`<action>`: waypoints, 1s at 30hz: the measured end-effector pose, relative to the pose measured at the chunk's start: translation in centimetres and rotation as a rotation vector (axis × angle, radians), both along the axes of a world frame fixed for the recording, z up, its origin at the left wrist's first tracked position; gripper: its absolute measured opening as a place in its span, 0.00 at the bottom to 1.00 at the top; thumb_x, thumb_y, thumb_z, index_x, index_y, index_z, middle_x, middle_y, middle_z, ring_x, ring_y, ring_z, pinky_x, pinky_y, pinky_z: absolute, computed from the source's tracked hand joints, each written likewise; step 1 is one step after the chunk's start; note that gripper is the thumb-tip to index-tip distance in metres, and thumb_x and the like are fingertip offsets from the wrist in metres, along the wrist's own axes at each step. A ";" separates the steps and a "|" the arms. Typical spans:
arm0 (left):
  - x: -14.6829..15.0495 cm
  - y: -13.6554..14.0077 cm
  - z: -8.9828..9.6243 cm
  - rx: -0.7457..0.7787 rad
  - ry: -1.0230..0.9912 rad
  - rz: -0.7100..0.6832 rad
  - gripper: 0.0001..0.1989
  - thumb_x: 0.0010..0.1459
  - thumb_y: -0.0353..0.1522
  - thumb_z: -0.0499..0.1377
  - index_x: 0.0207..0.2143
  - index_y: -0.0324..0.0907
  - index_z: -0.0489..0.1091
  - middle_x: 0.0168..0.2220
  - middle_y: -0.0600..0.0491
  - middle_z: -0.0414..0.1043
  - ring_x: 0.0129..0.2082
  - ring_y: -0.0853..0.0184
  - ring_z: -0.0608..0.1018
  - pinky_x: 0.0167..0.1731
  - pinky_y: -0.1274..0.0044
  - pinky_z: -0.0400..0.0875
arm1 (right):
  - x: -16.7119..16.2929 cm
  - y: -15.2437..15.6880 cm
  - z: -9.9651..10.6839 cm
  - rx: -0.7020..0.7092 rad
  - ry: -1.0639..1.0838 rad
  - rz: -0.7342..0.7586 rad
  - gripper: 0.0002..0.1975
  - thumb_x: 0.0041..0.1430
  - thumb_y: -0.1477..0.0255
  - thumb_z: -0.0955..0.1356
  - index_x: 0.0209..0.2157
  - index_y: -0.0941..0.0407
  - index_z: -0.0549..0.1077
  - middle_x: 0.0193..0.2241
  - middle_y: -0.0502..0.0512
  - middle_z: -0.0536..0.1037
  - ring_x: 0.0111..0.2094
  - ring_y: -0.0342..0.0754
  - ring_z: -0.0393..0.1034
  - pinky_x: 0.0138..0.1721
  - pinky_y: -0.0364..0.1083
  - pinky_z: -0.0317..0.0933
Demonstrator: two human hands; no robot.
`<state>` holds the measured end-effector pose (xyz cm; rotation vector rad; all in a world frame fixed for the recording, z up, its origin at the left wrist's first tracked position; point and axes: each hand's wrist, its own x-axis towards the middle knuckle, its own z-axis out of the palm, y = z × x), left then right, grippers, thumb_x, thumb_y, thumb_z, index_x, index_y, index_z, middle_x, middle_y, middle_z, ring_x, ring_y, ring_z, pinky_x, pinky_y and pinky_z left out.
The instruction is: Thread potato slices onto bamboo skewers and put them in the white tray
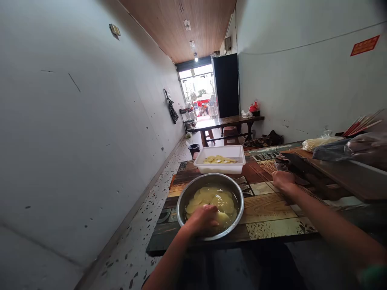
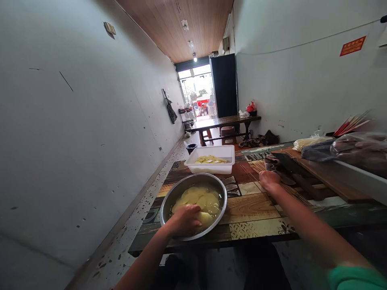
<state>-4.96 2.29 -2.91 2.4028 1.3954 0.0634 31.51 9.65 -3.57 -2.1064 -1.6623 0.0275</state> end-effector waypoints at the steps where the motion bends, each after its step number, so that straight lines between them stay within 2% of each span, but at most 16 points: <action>1: 0.0 0.1 0.0 0.008 -0.019 0.020 0.18 0.47 0.32 0.60 0.43 0.41 0.73 0.39 0.48 0.76 0.41 0.59 0.76 0.40 0.73 0.66 | 0.0 -0.1 0.4 -0.028 0.018 -0.026 0.16 0.63 0.68 0.68 0.51 0.58 0.70 0.50 0.60 0.72 0.45 0.52 0.71 0.44 0.54 0.68; 3: -0.2 0.2 0.1 0.038 -0.082 0.071 0.18 0.48 0.33 0.60 0.45 0.42 0.73 0.38 0.49 0.76 0.41 0.61 0.76 0.40 0.74 0.66 | 0.1 -0.3 1.4 -0.045 0.069 -0.072 0.17 0.63 0.67 0.67 0.52 0.59 0.69 0.49 0.60 0.72 0.45 0.52 0.71 0.44 0.54 0.68; 6: -0.5 0.3 0.0 0.081 -0.254 0.174 0.12 0.48 0.32 0.60 0.38 0.41 0.72 0.32 0.51 0.74 0.35 0.64 0.76 0.38 0.74 0.67 | -0.5 -0.9 3.6 0.029 0.140 -0.111 0.14 0.62 0.69 0.68 0.47 0.62 0.72 0.47 0.63 0.74 0.45 0.54 0.71 0.45 0.54 0.66; 9: -1.0 0.6 0.0 -0.088 -0.716 0.333 0.12 0.47 0.36 0.62 0.33 0.40 0.67 0.26 0.55 0.71 0.28 0.68 0.74 0.32 0.75 0.69 | -2.8 -2.2 5.8 0.153 0.250 -0.095 0.10 0.58 0.73 0.67 0.39 0.65 0.73 0.38 0.69 0.77 0.40 0.58 0.73 0.40 0.52 0.65; 12: -1.6 1.3 0.1 -0.338 -1.307 0.527 0.23 0.39 0.42 0.68 0.32 0.39 0.64 0.28 0.55 0.71 0.27 0.70 0.75 0.30 0.76 0.71 | -7.4 -5.3 6.7 0.179 0.432 0.038 0.15 0.61 0.70 0.61 0.44 0.63 0.71 0.28 0.59 0.77 0.23 0.48 0.70 0.24 0.47 0.63; 14: -2.0 1.8 0.1 -0.330 -1.504 0.689 0.26 0.31 0.39 0.72 0.31 0.39 0.64 0.27 0.57 0.71 0.24 0.74 0.73 0.27 0.81 0.68 | -11.4 -8.3 6.1 0.119 0.552 0.196 0.17 0.61 0.67 0.61 0.47 0.60 0.71 0.26 0.54 0.76 0.15 0.42 0.63 0.17 0.43 0.57; 15: -2.2 2.0 0.0 -0.324 -1.528 0.768 0.26 0.29 0.37 0.73 0.30 0.38 0.65 0.24 0.58 0.70 0.22 0.76 0.71 0.23 0.83 0.65 | -13.4 -10.0 5.5 0.071 0.640 0.310 0.18 0.60 0.64 0.62 0.47 0.58 0.71 0.24 0.51 0.75 0.12 0.40 0.59 0.14 0.42 0.54; 16: -2.3 2.2 0.0 -0.326 -1.557 0.821 0.26 0.28 0.35 0.74 0.29 0.38 0.65 0.22 0.59 0.68 0.19 0.77 0.69 0.21 0.84 0.62 | -15.3 -11.7 4.8 -0.004 0.859 0.490 0.20 0.60 0.62 0.63 0.49 0.59 0.70 0.22 0.49 0.73 0.11 0.38 0.57 0.13 0.41 0.51; 17: -2.4 2.4 0.0 -0.349 -1.584 0.835 0.25 0.28 0.34 0.74 0.28 0.38 0.65 0.20 0.60 0.67 0.18 0.78 0.68 0.20 0.84 0.61 | -17.0 -13.2 4.0 -0.102 0.998 0.605 0.21 0.60 0.60 0.64 0.49 0.58 0.71 0.20 0.47 0.72 0.10 0.39 0.57 0.12 0.40 0.51; 18: -2.4 2.5 -0.1 -0.387 -1.609 0.823 0.23 0.30 0.33 0.74 0.27 0.38 0.66 0.19 0.60 0.67 0.18 0.77 0.68 0.20 0.83 0.62 | -18.5 -14.5 3.3 -0.157 1.032 0.652 0.20 0.61 0.59 0.64 0.47 0.59 0.72 0.16 0.45 0.69 0.10 0.40 0.58 0.12 0.40 0.51; 19: -2.4 2.5 0.0 -0.412 -1.632 0.818 0.21 0.32 0.32 0.73 0.27 0.37 0.66 0.20 0.59 0.67 0.18 0.76 0.69 0.21 0.82 0.65 | -19.6 -15.4 2.6 -0.117 0.986 0.648 0.19 0.61 0.60 0.63 0.45 0.59 0.74 0.14 0.45 0.69 0.11 0.42 0.61 0.14 0.41 0.54; 20: -2.3 2.6 0.0 -0.425 -1.655 0.822 0.20 0.34 0.30 0.73 0.27 0.37 0.66 0.21 0.58 0.69 0.19 0.75 0.71 0.24 0.80 0.68 | -20.4 -16.0 1.9 -0.047 0.893 0.618 0.18 0.61 0.62 0.63 0.43 0.59 0.75 0.16 0.49 0.72 0.15 0.45 0.67 0.17 0.42 0.58; 22: -2.2 2.6 0.1 -0.445 -1.691 0.836 0.18 0.37 0.28 0.71 0.27 0.37 0.65 0.23 0.56 0.71 0.22 0.73 0.74 0.29 0.76 0.72 | -21.3 -16.2 1.0 0.098 0.682 0.553 0.16 0.60 0.66 0.63 0.41 0.59 0.78 0.26 0.58 0.81 0.27 0.51 0.76 0.27 0.46 0.66; 23: -2.2 2.5 0.2 -0.451 -1.704 0.842 0.17 0.38 0.27 0.71 0.27 0.38 0.65 0.24 0.56 0.72 0.23 0.72 0.75 0.31 0.75 0.73 | -21.3 -16.1 0.8 0.138 0.599 0.539 0.16 0.59 0.68 0.63 0.40 0.60 0.78 0.32 0.60 0.82 0.33 0.54 0.78 0.33 0.48 0.68; 26: -2.3 2.6 0.1 -0.425 -1.715 0.848 0.17 0.37 0.26 0.71 0.27 0.38 0.65 0.25 0.56 0.72 0.23 0.73 0.74 0.30 0.77 0.72 | -21.0 -15.3 0.6 0.127 0.485 0.566 0.17 0.59 0.70 0.62 0.41 0.60 0.79 0.38 0.61 0.83 0.38 0.55 0.78 0.39 0.49 0.69; 30: -2.5 2.7 -0.4 -0.293 -1.668 0.858 0.20 0.32 0.31 0.73 0.23 0.38 0.65 0.20 0.60 0.68 0.18 0.79 0.67 0.20 0.83 0.59 | -20.5 -15.2 0.6 0.082 0.445 0.590 0.17 0.60 0.69 0.62 0.42 0.59 0.80 0.38 0.59 0.83 0.38 0.54 0.79 0.37 0.48 0.70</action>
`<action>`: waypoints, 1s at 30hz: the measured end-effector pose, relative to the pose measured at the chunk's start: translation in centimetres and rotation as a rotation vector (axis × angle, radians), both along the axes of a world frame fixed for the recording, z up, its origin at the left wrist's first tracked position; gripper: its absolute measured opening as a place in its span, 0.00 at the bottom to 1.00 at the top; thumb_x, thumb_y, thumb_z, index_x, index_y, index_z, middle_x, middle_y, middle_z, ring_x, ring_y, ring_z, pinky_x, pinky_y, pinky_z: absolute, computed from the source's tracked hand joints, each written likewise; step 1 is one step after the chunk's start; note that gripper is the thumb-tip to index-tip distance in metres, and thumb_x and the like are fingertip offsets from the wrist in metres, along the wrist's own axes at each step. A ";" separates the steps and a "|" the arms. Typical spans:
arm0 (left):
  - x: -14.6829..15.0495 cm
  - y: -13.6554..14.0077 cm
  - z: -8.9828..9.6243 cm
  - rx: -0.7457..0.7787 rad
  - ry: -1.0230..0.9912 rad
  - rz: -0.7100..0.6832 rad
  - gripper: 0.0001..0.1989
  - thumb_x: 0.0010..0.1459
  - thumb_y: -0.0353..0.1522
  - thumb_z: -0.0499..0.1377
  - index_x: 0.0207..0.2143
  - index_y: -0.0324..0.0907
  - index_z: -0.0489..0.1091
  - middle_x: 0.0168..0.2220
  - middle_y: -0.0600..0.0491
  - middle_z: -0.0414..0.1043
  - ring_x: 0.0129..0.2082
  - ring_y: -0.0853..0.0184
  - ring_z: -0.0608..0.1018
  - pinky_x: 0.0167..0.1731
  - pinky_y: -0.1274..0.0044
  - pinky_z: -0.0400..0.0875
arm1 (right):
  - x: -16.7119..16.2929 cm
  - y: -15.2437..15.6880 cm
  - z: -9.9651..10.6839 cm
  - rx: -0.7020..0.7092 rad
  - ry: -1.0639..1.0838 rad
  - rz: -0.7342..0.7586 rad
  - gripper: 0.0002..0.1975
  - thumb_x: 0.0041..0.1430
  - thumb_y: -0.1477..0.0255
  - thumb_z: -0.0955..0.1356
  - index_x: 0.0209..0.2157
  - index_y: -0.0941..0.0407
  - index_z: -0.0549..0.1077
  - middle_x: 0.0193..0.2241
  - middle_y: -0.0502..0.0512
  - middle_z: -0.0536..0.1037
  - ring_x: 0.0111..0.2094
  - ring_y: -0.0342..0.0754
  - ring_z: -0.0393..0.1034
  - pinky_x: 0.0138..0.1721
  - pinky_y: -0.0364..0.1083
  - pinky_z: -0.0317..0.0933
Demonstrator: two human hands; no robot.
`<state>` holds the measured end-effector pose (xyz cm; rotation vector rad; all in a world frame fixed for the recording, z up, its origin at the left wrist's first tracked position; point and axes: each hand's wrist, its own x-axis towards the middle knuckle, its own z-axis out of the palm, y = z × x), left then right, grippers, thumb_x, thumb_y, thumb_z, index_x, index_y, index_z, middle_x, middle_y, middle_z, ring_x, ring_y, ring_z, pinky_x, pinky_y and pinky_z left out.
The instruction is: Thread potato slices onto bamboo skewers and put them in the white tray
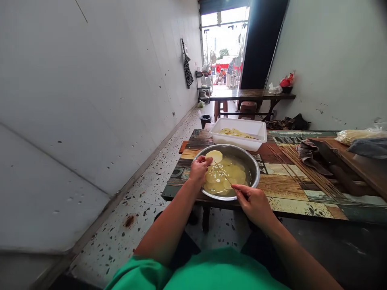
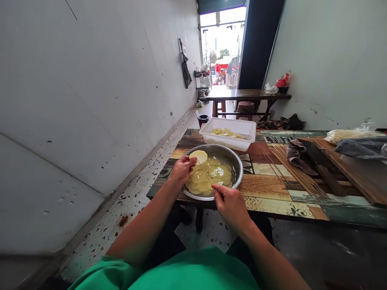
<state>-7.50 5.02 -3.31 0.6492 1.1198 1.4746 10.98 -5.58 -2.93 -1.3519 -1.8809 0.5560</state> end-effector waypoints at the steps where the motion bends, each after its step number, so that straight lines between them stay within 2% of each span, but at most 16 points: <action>1: 0.0 0.0 -0.1 0.014 0.005 0.002 0.21 0.30 0.32 0.73 0.23 0.38 0.64 0.19 0.60 0.67 0.18 0.79 0.66 0.20 0.83 0.57 | 0.0 -0.1 0.0 -0.003 -0.005 0.002 0.18 0.60 0.69 0.62 0.42 0.59 0.80 0.37 0.59 0.83 0.37 0.54 0.79 0.36 0.48 0.70; 5: -0.1 0.0 -0.1 0.036 -0.053 0.012 0.23 0.27 0.34 0.74 0.23 0.38 0.65 0.19 0.60 0.67 0.19 0.77 0.68 0.22 0.82 0.60 | 0.0 -0.3 0.1 -0.009 -0.019 0.000 0.19 0.60 0.68 0.62 0.42 0.61 0.80 0.33 0.60 0.84 0.32 0.54 0.79 0.33 0.48 0.70; 11: -0.1 -0.1 0.1 0.022 -0.079 0.000 0.21 0.29 0.33 0.74 0.25 0.38 0.68 0.20 0.59 0.69 0.20 0.76 0.70 0.25 0.81 0.64 | 0.2 -0.2 0.2 -0.026 -0.023 -0.004 0.20 0.60 0.67 0.62 0.42 0.61 0.80 0.27 0.58 0.83 0.27 0.53 0.78 0.29 0.47 0.69; 15: 0.0 -0.2 0.2 0.020 -0.112 -0.001 0.21 0.28 0.32 0.74 0.26 0.37 0.69 0.20 0.57 0.71 0.21 0.75 0.72 0.27 0.80 0.67 | 0.4 -0.3 0.0 -0.035 -0.003 -0.016 0.19 0.59 0.67 0.62 0.42 0.59 0.81 0.29 0.57 0.83 0.27 0.53 0.78 0.29 0.47 0.69; 21: 0.0 -0.3 0.1 0.032 -0.109 -0.008 0.23 0.26 0.32 0.74 0.27 0.37 0.69 0.23 0.56 0.72 0.23 0.74 0.73 0.29 0.79 0.69 | 0.4 -0.4 -0.1 -0.078 0.042 -0.009 0.20 0.59 0.66 0.62 0.43 0.61 0.80 0.35 0.60 0.83 0.33 0.54 0.78 0.34 0.48 0.69; 25: 0.0 -0.4 0.0 0.065 -0.062 -0.020 0.22 0.27 0.33 0.73 0.26 0.37 0.70 0.23 0.56 0.72 0.24 0.74 0.73 0.30 0.78 0.68 | 0.5 -0.4 -0.2 -0.138 0.110 -0.006 0.20 0.58 0.65 0.63 0.42 0.61 0.80 0.34 0.61 0.83 0.33 0.54 0.77 0.34 0.48 0.68; 28: 0.2 -0.5 -0.1 0.111 -0.016 -0.030 0.20 0.29 0.34 0.73 0.25 0.37 0.70 0.23 0.56 0.72 0.24 0.74 0.72 0.30 0.78 0.68 | 0.7 -0.2 -0.5 -0.213 0.194 0.003 0.20 0.58 0.64 0.64 0.42 0.62 0.80 0.26 0.57 0.80 0.27 0.50 0.74 0.28 0.45 0.64; 30: 0.4 -0.8 0.0 0.144 0.020 -0.050 0.19 0.30 0.35 0.72 0.25 0.37 0.71 0.23 0.56 0.72 0.23 0.74 0.72 0.30 0.78 0.67 | 0.9 -0.1 -0.9 -0.286 0.281 0.018 0.20 0.59 0.62 0.65 0.43 0.63 0.79 0.18 0.51 0.73 0.20 0.46 0.66 0.21 0.43 0.58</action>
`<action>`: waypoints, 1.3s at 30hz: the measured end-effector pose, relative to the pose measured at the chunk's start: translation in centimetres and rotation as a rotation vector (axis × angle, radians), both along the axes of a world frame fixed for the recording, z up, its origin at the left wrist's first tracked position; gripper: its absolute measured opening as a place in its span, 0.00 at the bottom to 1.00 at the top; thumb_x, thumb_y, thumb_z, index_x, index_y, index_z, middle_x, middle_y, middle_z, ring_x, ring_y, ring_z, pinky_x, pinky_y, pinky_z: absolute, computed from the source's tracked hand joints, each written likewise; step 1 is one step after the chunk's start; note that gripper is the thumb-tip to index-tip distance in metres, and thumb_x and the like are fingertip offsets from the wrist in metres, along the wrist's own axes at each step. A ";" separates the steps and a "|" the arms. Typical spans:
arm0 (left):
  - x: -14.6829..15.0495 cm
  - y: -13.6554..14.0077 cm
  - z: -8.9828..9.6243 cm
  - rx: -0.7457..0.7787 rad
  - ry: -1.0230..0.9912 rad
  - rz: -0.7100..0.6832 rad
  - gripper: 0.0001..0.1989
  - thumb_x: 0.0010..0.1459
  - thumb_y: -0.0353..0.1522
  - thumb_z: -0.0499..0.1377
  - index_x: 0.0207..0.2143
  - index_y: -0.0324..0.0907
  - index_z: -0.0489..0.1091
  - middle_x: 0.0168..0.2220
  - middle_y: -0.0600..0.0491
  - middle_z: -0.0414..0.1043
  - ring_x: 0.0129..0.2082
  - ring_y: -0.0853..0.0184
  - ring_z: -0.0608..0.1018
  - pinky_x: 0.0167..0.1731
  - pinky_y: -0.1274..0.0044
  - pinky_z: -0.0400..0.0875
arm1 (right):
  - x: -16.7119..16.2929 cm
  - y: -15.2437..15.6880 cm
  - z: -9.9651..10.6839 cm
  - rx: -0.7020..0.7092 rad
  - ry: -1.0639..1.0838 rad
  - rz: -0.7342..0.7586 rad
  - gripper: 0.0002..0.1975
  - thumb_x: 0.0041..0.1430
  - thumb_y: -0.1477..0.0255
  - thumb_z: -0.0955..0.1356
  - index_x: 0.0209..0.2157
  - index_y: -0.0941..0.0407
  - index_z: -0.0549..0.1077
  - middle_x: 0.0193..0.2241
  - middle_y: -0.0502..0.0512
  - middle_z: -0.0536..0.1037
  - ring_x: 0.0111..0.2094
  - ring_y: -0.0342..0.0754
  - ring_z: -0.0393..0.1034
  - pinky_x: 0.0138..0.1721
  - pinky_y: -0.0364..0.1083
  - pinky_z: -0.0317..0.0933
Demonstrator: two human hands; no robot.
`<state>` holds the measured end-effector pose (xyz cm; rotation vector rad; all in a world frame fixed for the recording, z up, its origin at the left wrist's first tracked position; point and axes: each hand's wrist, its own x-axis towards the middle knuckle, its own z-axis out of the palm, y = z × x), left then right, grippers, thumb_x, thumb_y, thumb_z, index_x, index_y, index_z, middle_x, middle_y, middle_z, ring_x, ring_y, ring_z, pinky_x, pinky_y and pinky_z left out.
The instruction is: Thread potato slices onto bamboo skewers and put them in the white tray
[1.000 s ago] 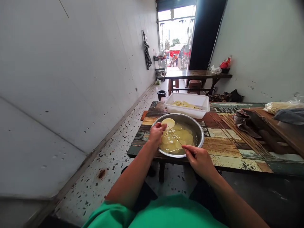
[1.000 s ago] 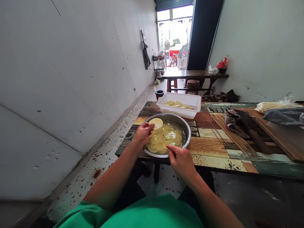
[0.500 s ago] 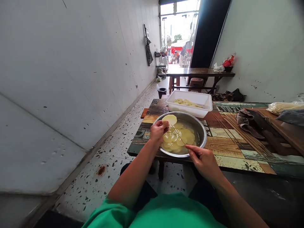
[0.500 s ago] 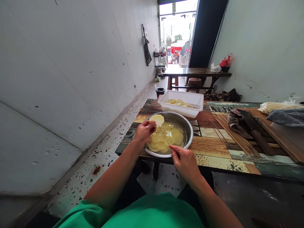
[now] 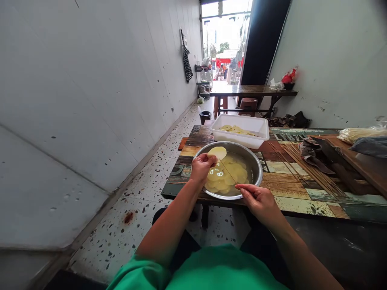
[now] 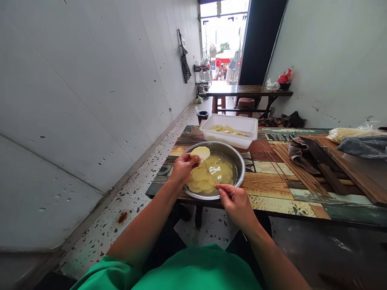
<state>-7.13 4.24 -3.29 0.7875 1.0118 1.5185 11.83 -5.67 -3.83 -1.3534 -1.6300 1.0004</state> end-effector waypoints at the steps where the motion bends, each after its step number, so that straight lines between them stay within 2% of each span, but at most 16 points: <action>1: 0.1 -0.1 0.1 0.015 0.018 -0.019 0.18 0.31 0.35 0.72 0.25 0.37 0.71 0.23 0.56 0.72 0.23 0.75 0.71 0.29 0.79 0.67 | 0.0 0.1 -0.2 -0.036 0.056 0.010 0.21 0.59 0.62 0.65 0.44 0.63 0.78 0.15 0.48 0.69 0.17 0.43 0.62 0.19 0.42 0.54; 4: 0.4 -0.5 0.3 0.027 0.056 -0.084 0.17 0.32 0.35 0.71 0.25 0.37 0.72 0.22 0.55 0.73 0.22 0.75 0.70 0.28 0.79 0.67 | -0.1 0.2 -0.5 -0.117 0.193 0.035 0.22 0.60 0.60 0.64 0.45 0.63 0.77 0.13 0.44 0.61 0.14 0.40 0.54 0.16 0.41 0.46; 6: 0.5 -0.8 0.5 0.000 0.061 -0.092 0.16 0.33 0.35 0.71 0.25 0.36 0.72 0.23 0.55 0.73 0.22 0.74 0.71 0.28 0.79 0.67 | -0.2 0.1 -0.3 -0.101 0.191 0.020 0.22 0.61 0.60 0.64 0.44 0.63 0.77 0.13 0.44 0.63 0.14 0.40 0.55 0.16 0.41 0.48; 9: 0.7 -1.1 0.7 -0.021 0.103 -0.102 0.17 0.35 0.34 0.71 0.29 0.37 0.73 0.25 0.54 0.73 0.24 0.72 0.72 0.28 0.78 0.67 | -0.3 -0.3 0.2 0.046 0.027 -0.032 0.18 0.59 0.64 0.64 0.41 0.61 0.78 0.16 0.50 0.72 0.17 0.44 0.64 0.20 0.43 0.58; 12: 0.8 -1.3 0.9 0.046 0.269 -0.130 0.13 0.39 0.35 0.69 0.28 0.38 0.74 0.24 0.56 0.72 0.23 0.73 0.70 0.26 0.80 0.64 | -0.2 -0.7 0.7 0.197 -0.145 -0.076 0.15 0.57 0.67 0.64 0.38 0.59 0.80 0.25 0.56 0.81 0.24 0.49 0.74 0.28 0.46 0.66; 15: 1.0 -1.4 0.9 0.140 0.448 -0.032 0.10 0.44 0.37 0.67 0.26 0.39 0.75 0.22 0.57 0.70 0.23 0.73 0.69 0.25 0.81 0.62 | -0.1 -0.9 0.9 0.290 -0.209 -0.115 0.14 0.57 0.68 0.64 0.37 0.57 0.80 0.33 0.59 0.83 0.31 0.53 0.77 0.33 0.48 0.68; 17: 1.1 -1.3 0.9 0.170 0.485 0.021 0.09 0.45 0.36 0.66 0.26 0.40 0.76 0.22 0.56 0.71 0.24 0.72 0.69 0.25 0.81 0.62 | -0.1 -1.0 0.8 0.297 -0.205 -0.115 0.15 0.58 0.67 0.64 0.38 0.58 0.80 0.33 0.60 0.83 0.33 0.54 0.77 0.33 0.48 0.68; 21: 0.9 -0.7 1.3 0.134 0.337 -0.065 0.11 0.42 0.35 0.68 0.29 0.39 0.75 0.25 0.56 0.73 0.25 0.72 0.71 0.27 0.81 0.65 | 0.5 -0.9 0.2 0.141 -0.068 -0.048 0.18 0.62 0.63 0.63 0.41 0.60 0.78 0.24 0.56 0.79 0.23 0.48 0.71 0.24 0.44 0.63; 24: 0.5 -0.2 2.0 0.013 0.112 -0.147 0.18 0.36 0.33 0.72 0.32 0.39 0.73 0.28 0.54 0.75 0.26 0.71 0.74 0.28 0.79 0.68 | 1.3 -0.9 -0.2 0.075 0.029 -0.015 0.19 0.62 0.62 0.64 0.42 0.61 0.77 0.19 0.51 0.71 0.19 0.43 0.63 0.19 0.42 0.56; 26: 0.2 -0.1 2.4 -0.073 0.000 -0.199 0.20 0.34 0.32 0.73 0.31 0.38 0.72 0.27 0.53 0.75 0.25 0.71 0.74 0.27 0.78 0.68 | 1.8 -0.9 -0.4 0.060 0.069 0.002 0.18 0.62 0.62 0.65 0.42 0.61 0.77 0.17 0.48 0.67 0.18 0.42 0.60 0.19 0.41 0.54; 29: 0.0 -0.1 2.7 -0.134 -0.076 -0.238 0.19 0.32 0.31 0.74 0.29 0.36 0.72 0.26 0.53 0.74 0.24 0.72 0.74 0.25 0.78 0.68 | 2.6 -1.0 -0.6 -0.011 0.160 0.076 0.17 0.62 0.61 0.65 0.43 0.60 0.76 0.19 0.47 0.67 0.16 0.39 0.58 0.18 0.41 0.54; 34: 0.7 -0.6 2.8 -0.133 -0.091 -0.279 0.18 0.34 0.30 0.74 0.29 0.36 0.72 0.25 0.54 0.74 0.23 0.73 0.74 0.25 0.78 0.69 | 3.4 -1.0 -0.6 -0.156 0.273 0.184 0.17 0.61 0.60 0.66 0.41 0.59 0.73 0.25 0.50 0.71 0.13 0.36 0.56 0.14 0.39 0.50; 36: 1.2 -0.8 2.8 -0.128 -0.072 -0.315 0.18 0.34 0.29 0.74 0.29 0.35 0.73 0.25 0.53 0.73 0.23 0.73 0.74 0.26 0.78 0.69 | 3.4 -1.1 -0.3 -0.102 0.202 0.146 0.18 0.60 0.60 0.66 0.44 0.59 0.73 0.23 0.48 0.69 0.14 0.37 0.57 0.14 0.39 0.50; 39: 1.8 -1.0 3.0 -0.119 -0.054 -0.355 0.18 0.35 0.30 0.73 0.30 0.35 0.74 0.26 0.52 0.74 0.24 0.72 0.74 0.27 0.78 0.70 | 3.1 -1.3 0.1 0.120 0.008 0.008 0.20 0.59 0.63 0.66 0.50 0.58 0.75 0.21 0.49 0.71 0.20 0.43 0.65 0.21 0.41 0.60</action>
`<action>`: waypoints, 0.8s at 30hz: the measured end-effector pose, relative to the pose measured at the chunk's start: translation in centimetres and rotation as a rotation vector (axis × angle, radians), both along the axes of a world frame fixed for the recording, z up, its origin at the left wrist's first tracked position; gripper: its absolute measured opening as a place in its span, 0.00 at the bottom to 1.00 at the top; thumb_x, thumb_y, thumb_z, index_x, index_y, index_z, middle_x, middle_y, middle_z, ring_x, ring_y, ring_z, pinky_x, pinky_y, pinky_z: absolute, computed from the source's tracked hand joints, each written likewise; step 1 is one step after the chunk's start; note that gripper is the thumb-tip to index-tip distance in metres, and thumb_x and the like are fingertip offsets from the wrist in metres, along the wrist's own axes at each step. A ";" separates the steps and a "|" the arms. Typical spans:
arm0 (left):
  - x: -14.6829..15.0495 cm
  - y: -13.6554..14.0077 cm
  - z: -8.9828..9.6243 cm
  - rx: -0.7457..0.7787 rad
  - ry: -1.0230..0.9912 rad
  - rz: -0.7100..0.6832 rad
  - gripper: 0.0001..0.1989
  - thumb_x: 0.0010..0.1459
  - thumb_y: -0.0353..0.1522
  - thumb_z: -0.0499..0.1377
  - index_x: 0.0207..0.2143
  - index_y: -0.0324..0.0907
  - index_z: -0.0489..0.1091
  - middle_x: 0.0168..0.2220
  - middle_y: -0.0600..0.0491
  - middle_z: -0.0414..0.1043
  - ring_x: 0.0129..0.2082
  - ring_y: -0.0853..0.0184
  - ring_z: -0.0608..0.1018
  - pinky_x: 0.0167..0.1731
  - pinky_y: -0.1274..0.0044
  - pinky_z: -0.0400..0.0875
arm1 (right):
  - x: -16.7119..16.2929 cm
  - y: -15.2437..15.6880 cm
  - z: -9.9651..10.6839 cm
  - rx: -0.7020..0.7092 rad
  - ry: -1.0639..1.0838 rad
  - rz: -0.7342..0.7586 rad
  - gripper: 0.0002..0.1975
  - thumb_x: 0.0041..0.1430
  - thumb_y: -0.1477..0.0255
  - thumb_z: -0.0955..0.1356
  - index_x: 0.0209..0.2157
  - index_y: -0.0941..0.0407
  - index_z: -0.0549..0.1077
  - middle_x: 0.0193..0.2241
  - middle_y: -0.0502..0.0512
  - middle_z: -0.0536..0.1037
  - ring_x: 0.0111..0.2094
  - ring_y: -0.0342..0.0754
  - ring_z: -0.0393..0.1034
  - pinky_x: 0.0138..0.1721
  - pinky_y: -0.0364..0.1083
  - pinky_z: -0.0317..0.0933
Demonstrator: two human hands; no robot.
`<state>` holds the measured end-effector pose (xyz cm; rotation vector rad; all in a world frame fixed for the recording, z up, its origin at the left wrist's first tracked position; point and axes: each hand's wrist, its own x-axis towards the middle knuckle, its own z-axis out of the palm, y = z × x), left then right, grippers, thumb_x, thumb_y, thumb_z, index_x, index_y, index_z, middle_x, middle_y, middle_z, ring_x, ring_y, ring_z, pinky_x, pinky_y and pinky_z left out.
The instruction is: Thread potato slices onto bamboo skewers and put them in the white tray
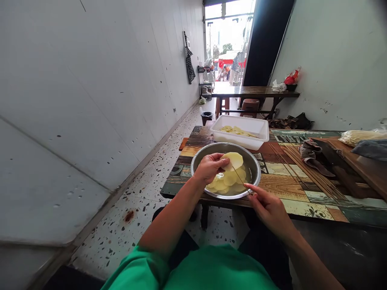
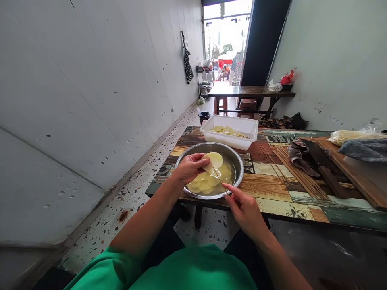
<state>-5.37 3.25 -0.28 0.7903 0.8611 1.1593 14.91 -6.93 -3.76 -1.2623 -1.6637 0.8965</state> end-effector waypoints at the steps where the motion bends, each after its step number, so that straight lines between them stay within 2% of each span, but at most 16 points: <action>1: 0.1 0.0 0.1 -0.008 -0.003 -0.005 0.17 0.36 0.30 0.73 0.30 0.35 0.74 0.26 0.52 0.74 0.24 0.72 0.75 0.27 0.77 0.70 | -0.1 0.0 0.1 0.064 -0.032 -0.046 0.19 0.58 0.64 0.67 0.49 0.57 0.76 0.23 0.51 0.73 0.23 0.45 0.67 0.25 0.43 0.62; 3: 0.3 -0.1 0.3 -0.045 -0.017 -0.008 0.16 0.37 0.31 0.73 0.29 0.34 0.74 0.26 0.51 0.73 0.25 0.71 0.75 0.27 0.77 0.71 | -0.3 -0.1 0.0 0.092 0.015 -0.082 0.18 0.57 0.64 0.67 0.47 0.57 0.78 0.23 0.53 0.74 0.24 0.45 0.68 0.27 0.44 0.63; 4: 0.4 -0.1 0.5 -0.070 -0.025 -0.014 0.15 0.38 0.30 0.72 0.29 0.34 0.74 0.26 0.51 0.73 0.25 0.71 0.75 0.27 0.77 0.71 | -0.3 -0.1 -0.1 0.045 0.095 -0.070 0.19 0.57 0.63 0.68 0.47 0.57 0.78 0.21 0.51 0.73 0.22 0.44 0.65 0.23 0.43 0.61; 6: 0.5 -0.2 0.7 -0.111 -0.043 -0.036 0.13 0.40 0.30 0.72 0.29 0.34 0.74 0.25 0.50 0.73 0.24 0.71 0.74 0.27 0.77 0.71 | -0.2 0.0 -0.3 -0.155 0.323 0.021 0.20 0.57 0.61 0.68 0.47 0.57 0.78 0.15 0.45 0.63 0.14 0.39 0.54 0.15 0.40 0.51; 8: 0.5 -0.3 0.8 -0.132 -0.057 -0.058 0.12 0.41 0.29 0.71 0.29 0.34 0.74 0.25 0.50 0.73 0.24 0.71 0.74 0.26 0.77 0.71 | 0.0 0.0 -0.6 -0.379 0.548 0.147 0.20 0.57 0.60 0.68 0.47 0.57 0.77 0.14 0.40 0.54 0.10 0.35 0.42 0.11 0.38 0.40; 10: 0.5 -0.4 0.9 -0.136 -0.061 -0.071 0.11 0.42 0.28 0.71 0.28 0.34 0.74 0.25 0.50 0.72 0.24 0.71 0.74 0.26 0.77 0.70 | 0.2 0.1 -0.9 -0.501 0.677 0.233 0.19 0.57 0.61 0.69 0.45 0.57 0.78 0.14 0.38 0.51 0.09 0.33 0.36 0.10 0.37 0.37; 11: 0.6 -0.4 0.9 -0.134 -0.060 -0.079 0.12 0.41 0.28 0.71 0.28 0.34 0.74 0.25 0.50 0.72 0.24 0.71 0.74 0.26 0.77 0.70 | 0.2 0.2 -1.0 -0.508 0.697 0.241 0.18 0.56 0.61 0.70 0.44 0.57 0.78 0.14 0.37 0.51 0.09 0.32 0.36 0.10 0.37 0.37; 14: 0.6 -0.4 1.0 -0.125 -0.058 -0.087 0.13 0.40 0.29 0.72 0.28 0.35 0.74 0.25 0.51 0.72 0.24 0.72 0.74 0.26 0.77 0.70 | 0.0 0.1 -1.5 -0.360 0.608 0.137 0.19 0.55 0.61 0.71 0.43 0.58 0.78 0.14 0.39 0.54 0.11 0.35 0.44 0.11 0.37 0.40; 16: 0.6 -0.4 1.1 -0.128 -0.058 -0.087 0.13 0.39 0.29 0.72 0.29 0.35 0.74 0.25 0.51 0.73 0.24 0.71 0.74 0.26 0.77 0.71 | -0.2 0.0 -1.7 -0.195 0.452 0.026 0.18 0.56 0.61 0.70 0.44 0.59 0.79 0.15 0.44 0.64 0.14 0.37 0.53 0.14 0.38 0.48; 18: 0.7 -0.4 1.2 -0.132 -0.061 -0.082 0.14 0.38 0.28 0.72 0.29 0.35 0.75 0.26 0.51 0.73 0.24 0.70 0.74 0.26 0.76 0.71 | -0.3 -0.1 -1.7 -0.013 0.256 -0.064 0.16 0.58 0.64 0.68 0.44 0.58 0.79 0.24 0.53 0.77 0.19 0.42 0.66 0.21 0.42 0.61; 20: 0.9 -0.5 1.3 -0.142 -0.057 -0.093 0.14 0.37 0.28 0.73 0.29 0.35 0.75 0.26 0.50 0.73 0.24 0.69 0.75 0.26 0.76 0.71 | -0.4 -0.1 -1.6 0.171 0.084 -0.127 0.14 0.59 0.67 0.67 0.43 0.56 0.80 0.36 0.58 0.82 0.31 0.49 0.75 0.34 0.47 0.69; 22: 1.2 -0.7 1.3 -0.147 -0.048 -0.121 0.15 0.36 0.28 0.73 0.28 0.35 0.75 0.25 0.50 0.73 0.24 0.69 0.75 0.26 0.75 0.71 | -0.6 -0.1 -1.4 0.285 -0.018 -0.159 0.14 0.59 0.69 0.66 0.43 0.56 0.80 0.41 0.60 0.82 0.40 0.53 0.76 0.42 0.49 0.68; 24: 1.4 -0.9 1.2 -0.124 -0.043 -0.137 0.15 0.36 0.29 0.73 0.28 0.35 0.75 0.25 0.50 0.73 0.24 0.70 0.74 0.27 0.75 0.71 | -0.8 -0.1 -1.2 0.270 -0.040 -0.169 0.15 0.61 0.68 0.65 0.44 0.56 0.79 0.38 0.60 0.82 0.38 0.53 0.77 0.39 0.48 0.68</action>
